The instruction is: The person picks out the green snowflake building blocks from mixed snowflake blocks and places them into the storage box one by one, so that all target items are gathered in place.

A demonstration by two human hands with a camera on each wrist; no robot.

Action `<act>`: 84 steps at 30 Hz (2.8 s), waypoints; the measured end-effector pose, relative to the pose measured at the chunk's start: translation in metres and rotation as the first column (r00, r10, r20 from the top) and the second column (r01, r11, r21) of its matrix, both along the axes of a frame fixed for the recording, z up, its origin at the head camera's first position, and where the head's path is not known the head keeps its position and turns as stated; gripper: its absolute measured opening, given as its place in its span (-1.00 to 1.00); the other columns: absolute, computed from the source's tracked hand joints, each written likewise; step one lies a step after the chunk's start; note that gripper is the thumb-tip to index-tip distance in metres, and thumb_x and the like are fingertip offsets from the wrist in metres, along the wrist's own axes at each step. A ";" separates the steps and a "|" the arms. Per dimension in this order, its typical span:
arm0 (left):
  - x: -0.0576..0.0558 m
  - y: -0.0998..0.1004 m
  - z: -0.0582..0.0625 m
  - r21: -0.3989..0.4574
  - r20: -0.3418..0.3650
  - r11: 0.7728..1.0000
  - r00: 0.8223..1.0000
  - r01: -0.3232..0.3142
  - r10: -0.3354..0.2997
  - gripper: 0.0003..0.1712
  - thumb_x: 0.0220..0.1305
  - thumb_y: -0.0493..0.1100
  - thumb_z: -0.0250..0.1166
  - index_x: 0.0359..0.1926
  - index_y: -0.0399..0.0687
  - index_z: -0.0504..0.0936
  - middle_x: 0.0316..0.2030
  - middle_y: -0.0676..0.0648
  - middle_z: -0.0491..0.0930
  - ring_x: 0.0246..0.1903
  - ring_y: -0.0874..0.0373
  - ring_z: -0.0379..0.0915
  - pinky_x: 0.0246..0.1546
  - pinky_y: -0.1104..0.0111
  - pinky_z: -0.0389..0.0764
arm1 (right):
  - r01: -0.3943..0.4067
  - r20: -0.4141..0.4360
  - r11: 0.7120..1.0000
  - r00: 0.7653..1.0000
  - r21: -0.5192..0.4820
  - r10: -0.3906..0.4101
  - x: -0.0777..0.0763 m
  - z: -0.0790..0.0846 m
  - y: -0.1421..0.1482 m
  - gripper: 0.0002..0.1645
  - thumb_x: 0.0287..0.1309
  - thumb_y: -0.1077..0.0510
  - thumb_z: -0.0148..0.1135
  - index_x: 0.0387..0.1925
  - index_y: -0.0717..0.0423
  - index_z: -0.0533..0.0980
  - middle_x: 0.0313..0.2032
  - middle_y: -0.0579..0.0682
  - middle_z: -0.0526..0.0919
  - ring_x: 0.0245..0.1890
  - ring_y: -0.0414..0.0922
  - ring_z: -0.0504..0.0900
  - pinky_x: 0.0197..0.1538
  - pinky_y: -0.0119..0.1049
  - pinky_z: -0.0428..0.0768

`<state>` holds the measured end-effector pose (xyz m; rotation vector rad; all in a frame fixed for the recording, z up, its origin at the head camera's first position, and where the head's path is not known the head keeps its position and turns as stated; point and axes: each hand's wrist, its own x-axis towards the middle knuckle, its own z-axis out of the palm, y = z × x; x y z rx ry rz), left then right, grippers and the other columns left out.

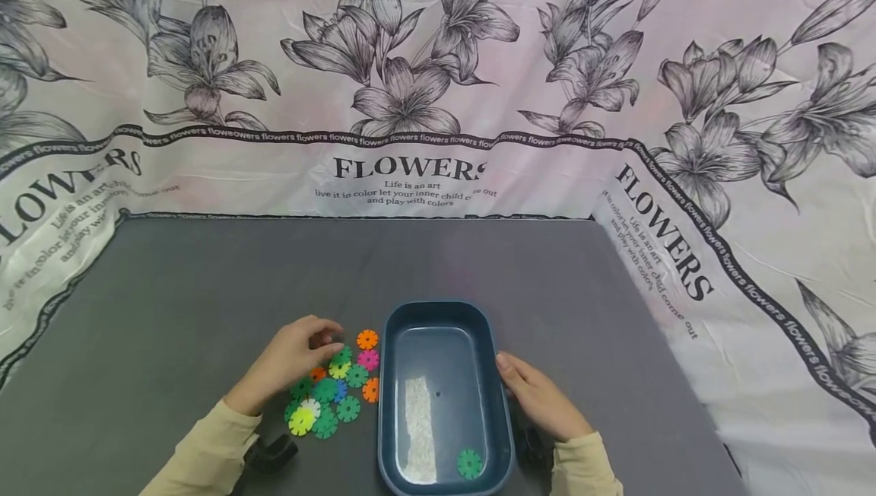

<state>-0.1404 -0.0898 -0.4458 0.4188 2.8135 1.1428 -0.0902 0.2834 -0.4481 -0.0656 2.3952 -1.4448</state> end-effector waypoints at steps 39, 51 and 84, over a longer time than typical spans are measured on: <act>-0.008 0.069 0.052 0.564 0.363 0.823 0.877 0.063 -0.316 -0.66 0.28 -0.35 0.22 0.08 -0.20 0.57 -0.18 -0.15 0.59 -0.22 0.03 0.65 -0.07 0.16 0.61 | -0.028 -0.021 0.999 0.999 -0.037 0.027 0.000 -0.006 0.004 -0.34 0.50 -0.06 -0.22 0.37 0.34 0.18 0.33 0.32 0.27 0.31 0.16 0.26 0.10 -0.30 0.51; 0.002 0.123 0.045 0.510 0.422 0.849 0.820 0.138 -0.387 -0.70 0.21 -0.44 0.24 -0.04 -0.19 0.65 -0.30 -0.08 0.62 -0.29 -0.10 0.65 -0.12 0.11 0.62 | 0.007 -0.035 0.999 0.999 -0.032 -0.008 -0.002 -0.002 -0.003 -0.31 0.43 -0.12 -0.08 0.49 -0.27 -0.03 0.47 0.07 0.02 0.42 0.11 0.10 0.27 0.10 0.33; 0.041 0.160 0.005 0.096 0.297 0.842 0.793 0.530 -0.533 -0.72 0.05 -0.39 0.36 -0.16 -0.17 0.74 -0.55 0.11 0.59 -0.59 0.41 0.35 -0.54 0.58 0.41 | -0.022 -0.055 0.999 0.998 -0.023 0.021 -0.001 -0.004 0.002 -0.29 0.41 -0.13 -0.05 0.49 -0.34 -0.04 0.48 -0.09 -0.03 0.44 0.10 0.06 0.31 0.15 0.23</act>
